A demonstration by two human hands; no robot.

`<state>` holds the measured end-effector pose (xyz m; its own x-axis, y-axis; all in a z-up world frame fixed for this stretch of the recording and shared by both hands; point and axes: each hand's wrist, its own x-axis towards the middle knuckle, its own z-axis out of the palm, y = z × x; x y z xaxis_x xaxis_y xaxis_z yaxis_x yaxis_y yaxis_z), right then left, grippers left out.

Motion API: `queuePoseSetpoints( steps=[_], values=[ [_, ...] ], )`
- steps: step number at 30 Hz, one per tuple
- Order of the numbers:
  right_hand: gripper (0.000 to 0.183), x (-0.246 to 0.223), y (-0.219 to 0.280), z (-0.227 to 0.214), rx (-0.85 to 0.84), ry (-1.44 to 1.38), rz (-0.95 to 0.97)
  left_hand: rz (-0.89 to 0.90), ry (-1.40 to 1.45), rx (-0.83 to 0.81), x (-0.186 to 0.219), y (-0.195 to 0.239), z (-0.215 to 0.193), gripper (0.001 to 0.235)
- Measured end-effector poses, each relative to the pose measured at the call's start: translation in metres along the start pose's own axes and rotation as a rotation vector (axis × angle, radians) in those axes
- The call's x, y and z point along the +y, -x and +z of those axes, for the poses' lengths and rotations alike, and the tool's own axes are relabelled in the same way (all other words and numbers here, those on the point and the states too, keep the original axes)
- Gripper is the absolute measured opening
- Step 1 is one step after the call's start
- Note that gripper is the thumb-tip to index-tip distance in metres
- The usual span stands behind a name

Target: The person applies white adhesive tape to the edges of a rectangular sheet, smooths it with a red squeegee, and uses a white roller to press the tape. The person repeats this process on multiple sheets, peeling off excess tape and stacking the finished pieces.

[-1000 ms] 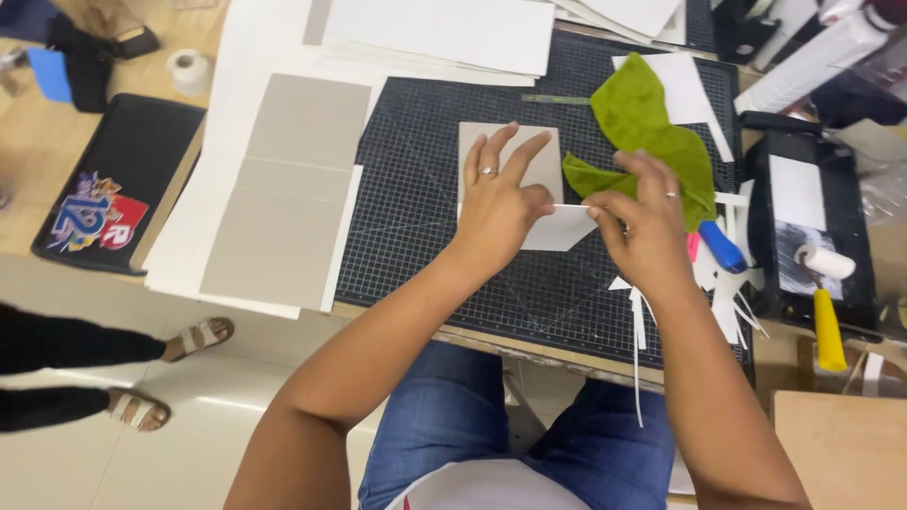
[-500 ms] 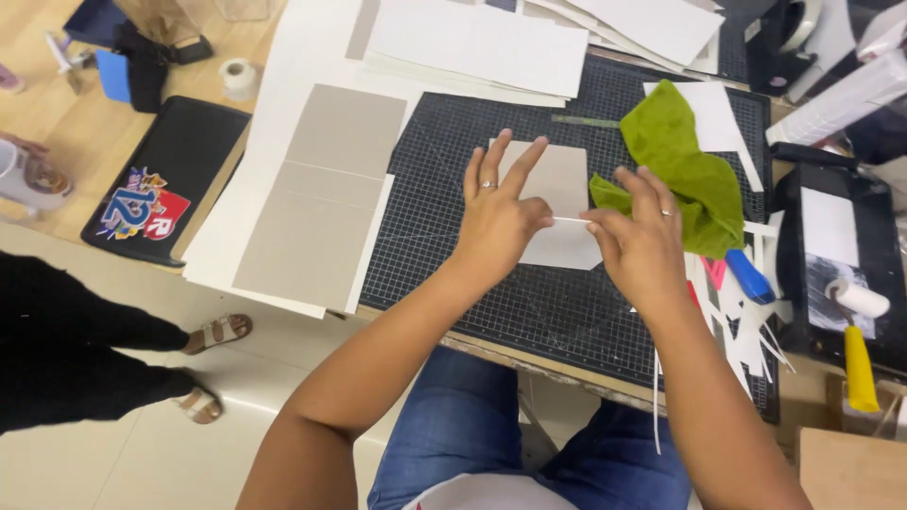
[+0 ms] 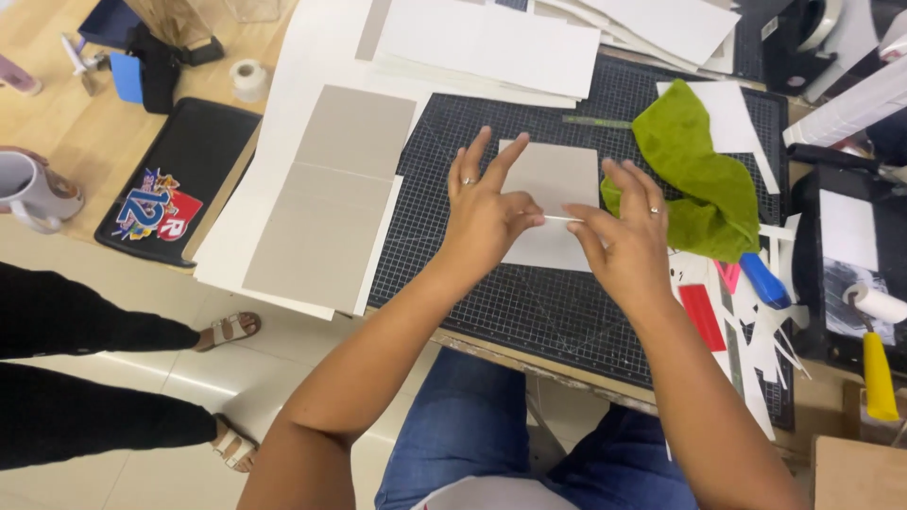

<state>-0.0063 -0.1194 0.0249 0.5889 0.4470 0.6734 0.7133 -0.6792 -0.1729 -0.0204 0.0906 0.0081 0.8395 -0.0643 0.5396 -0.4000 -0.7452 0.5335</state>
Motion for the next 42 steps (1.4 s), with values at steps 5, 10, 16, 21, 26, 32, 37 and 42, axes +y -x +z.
queuePoseSetpoints(
  steps=[5, 10, 16, 21, 26, 32, 37, 42],
  values=[
    [0.003, -0.004, 0.002, 0.021, 0.039, -0.026, -0.018, -0.067, -0.035, -0.087, -0.004, -0.006, 0.001, 0.018],
    [0.004, -0.008, -0.001, 0.018, -0.082, 0.057, 0.017, -0.005, 0.002, -0.040, -0.005, 0.001, -0.007, 0.018],
    [0.007, -0.019, -0.008, 0.025, 0.012, -0.018, -0.012, -0.098, 0.160, 0.022, -0.018, 0.007, -0.007, 0.014],
    [0.007, -0.012, 0.000, 0.040, -0.029, 0.000, 0.028, -0.156, 0.065, -0.131, -0.017, 0.002, -0.011, 0.014],
    [0.009, -0.013, -0.001, 0.041, -0.060, 0.024, 0.039, -0.151, 0.356, -0.009, -0.019, 0.014, -0.003, 0.012],
    [0.013, 0.027, 0.015, 0.020, 0.037, -0.124, 0.063, -0.204, 0.469, -0.032, -0.018, 0.009, -0.010, 0.007],
    [0.011, 0.074, 0.035, -0.011, 0.095, -0.183, 0.153, -0.155, 0.455, -0.029, -0.013, 0.001, -0.014, 0.008],
    [0.012, 0.083, 0.039, 0.002, 0.116, -0.517, 0.302, -0.196, 0.434, -0.031, -0.013, 0.004, -0.012, 0.008]
  ],
)
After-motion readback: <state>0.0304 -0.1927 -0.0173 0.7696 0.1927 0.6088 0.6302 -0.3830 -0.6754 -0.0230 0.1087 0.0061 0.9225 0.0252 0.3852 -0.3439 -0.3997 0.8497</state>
